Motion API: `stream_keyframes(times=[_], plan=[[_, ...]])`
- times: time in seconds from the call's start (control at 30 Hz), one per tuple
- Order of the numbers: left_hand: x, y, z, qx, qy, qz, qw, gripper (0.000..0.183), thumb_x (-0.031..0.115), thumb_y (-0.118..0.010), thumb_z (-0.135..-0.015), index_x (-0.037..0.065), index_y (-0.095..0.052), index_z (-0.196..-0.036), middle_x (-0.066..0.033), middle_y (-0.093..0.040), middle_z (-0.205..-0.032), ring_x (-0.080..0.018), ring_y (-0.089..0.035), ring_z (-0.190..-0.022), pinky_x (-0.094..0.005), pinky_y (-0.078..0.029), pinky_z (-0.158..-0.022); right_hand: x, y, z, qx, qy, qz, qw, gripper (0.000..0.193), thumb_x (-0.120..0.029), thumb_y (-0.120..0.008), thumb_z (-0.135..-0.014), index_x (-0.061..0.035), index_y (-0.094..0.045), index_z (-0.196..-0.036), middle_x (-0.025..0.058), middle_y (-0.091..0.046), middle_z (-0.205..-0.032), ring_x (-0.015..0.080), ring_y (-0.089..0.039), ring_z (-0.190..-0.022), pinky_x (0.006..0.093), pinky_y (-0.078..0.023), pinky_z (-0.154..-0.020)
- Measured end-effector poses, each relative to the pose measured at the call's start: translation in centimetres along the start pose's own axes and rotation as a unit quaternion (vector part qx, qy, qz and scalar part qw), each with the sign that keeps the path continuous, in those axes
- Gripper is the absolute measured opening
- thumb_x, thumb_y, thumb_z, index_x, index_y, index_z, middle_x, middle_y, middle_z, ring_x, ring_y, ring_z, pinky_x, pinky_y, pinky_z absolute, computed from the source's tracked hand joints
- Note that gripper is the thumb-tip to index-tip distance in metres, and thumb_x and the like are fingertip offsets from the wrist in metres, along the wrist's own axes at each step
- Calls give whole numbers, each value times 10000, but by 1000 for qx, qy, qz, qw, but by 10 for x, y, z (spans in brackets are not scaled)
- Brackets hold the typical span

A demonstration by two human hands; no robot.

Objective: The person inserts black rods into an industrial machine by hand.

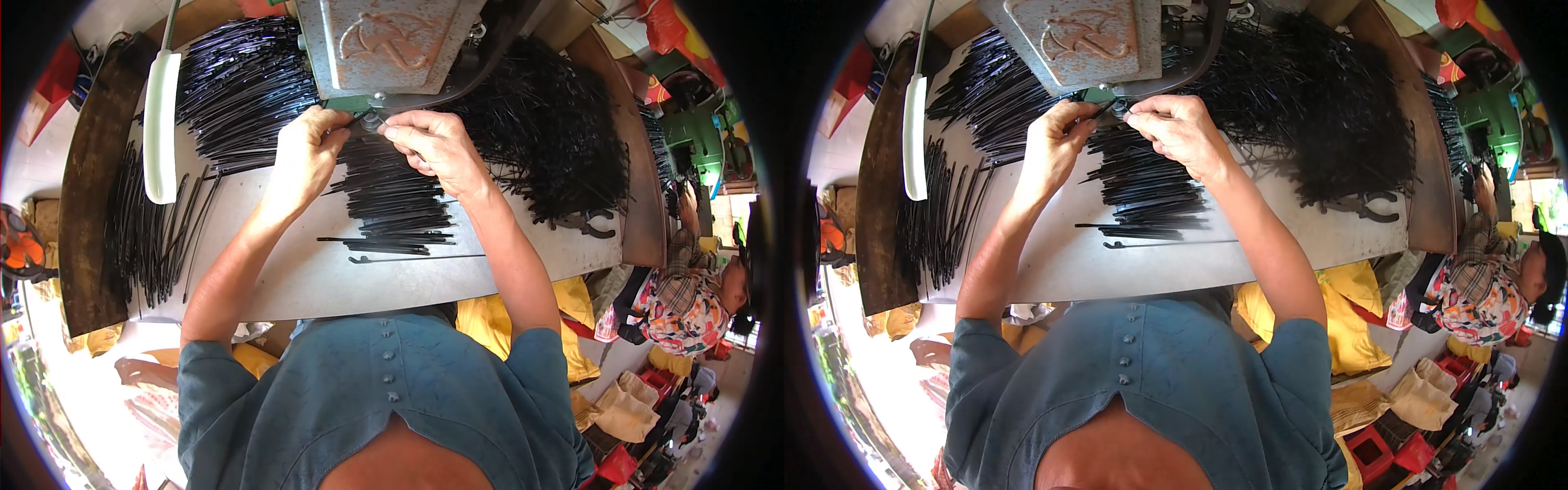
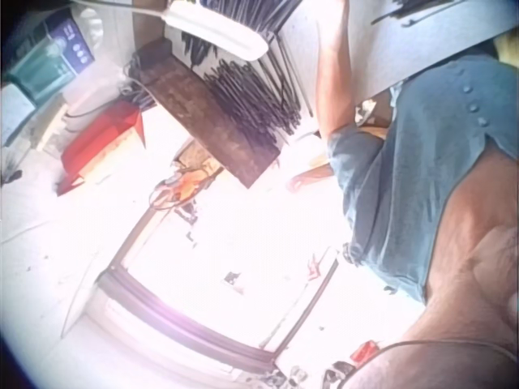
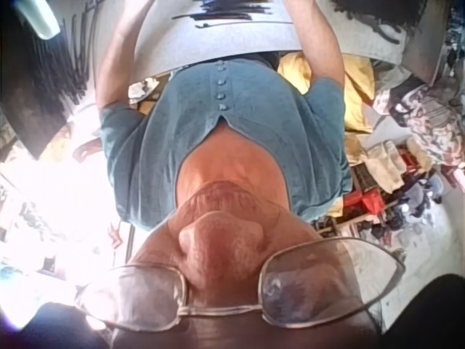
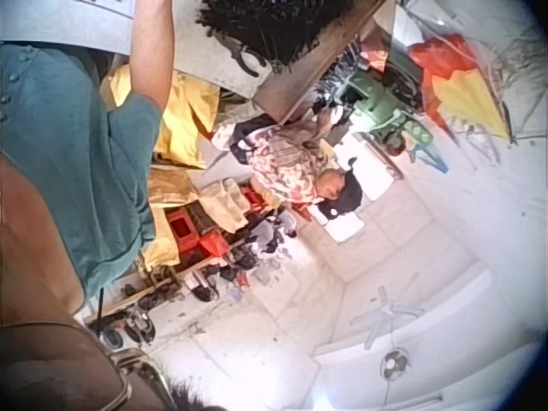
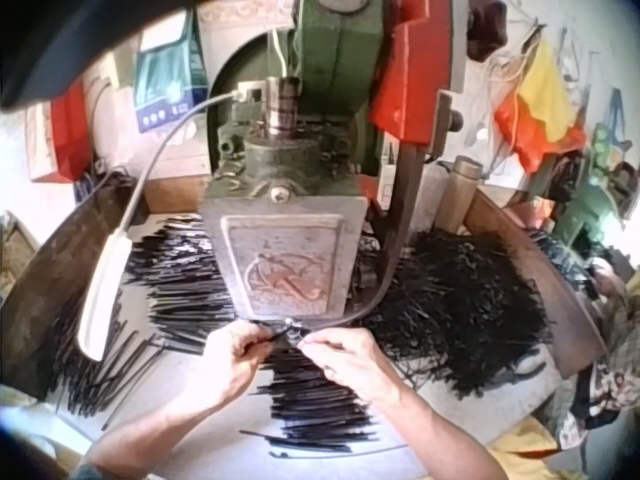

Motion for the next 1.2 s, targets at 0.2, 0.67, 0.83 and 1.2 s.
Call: stream_keyframes(times=[0.2,0.67,0.83,1.2], plan=[[3,-2,-4,-4,-18,-22,1000,184,-6,-556,-722,-7,-581,-905,-72,-544,-750,-122,-510,-664,-232,-412,-618,0,1,-2,11,0,-3,1000,175,-88,-568,-768,40,-577,-887,-8,-487,-611,5,-366,-442,128,-255,-349],[29,-4,8,7,-99,-241,965,176,-5,-504,-709,14,-547,-878,-153,-521,-723,-314,-539,-681,-364,-444,-577,0,-6,-3,7,-12,-2,1000,160,-110,-561,-771,24,-572,-857,-22,-456,-584,5,-346,-434,136,-239,-350],[35,-11,22,-85,-37,-63,994,183,68,-546,-752,-26,-559,-908,-149,-519,-737,-246,-543,-630,-302,-430,-560,3,-16,-6,-9,-16,-19,1000,144,-136,-547,-792,4,-572,-813,-37,-420,-544,9,-317,-409,156,-206,-348],[-26,23,34,-94,-129,-398,904,126,37,-497,-615,23,-508,-740,-98,-443,-799,-249,-434,-814,-340,-366,-690,5,-3,6,20,-17,-48,998,147,-119,-557,-790,15,-573,-847,5,-471,-599,43,-389,-432,166,-278,-359]])
Point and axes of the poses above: each hand's wrist, its own z-axis away from the middle knuckle, its own y-axis out of the back of the hand, x = y × z, the point moved 6 cm from there along -z, towards the middle knuckle
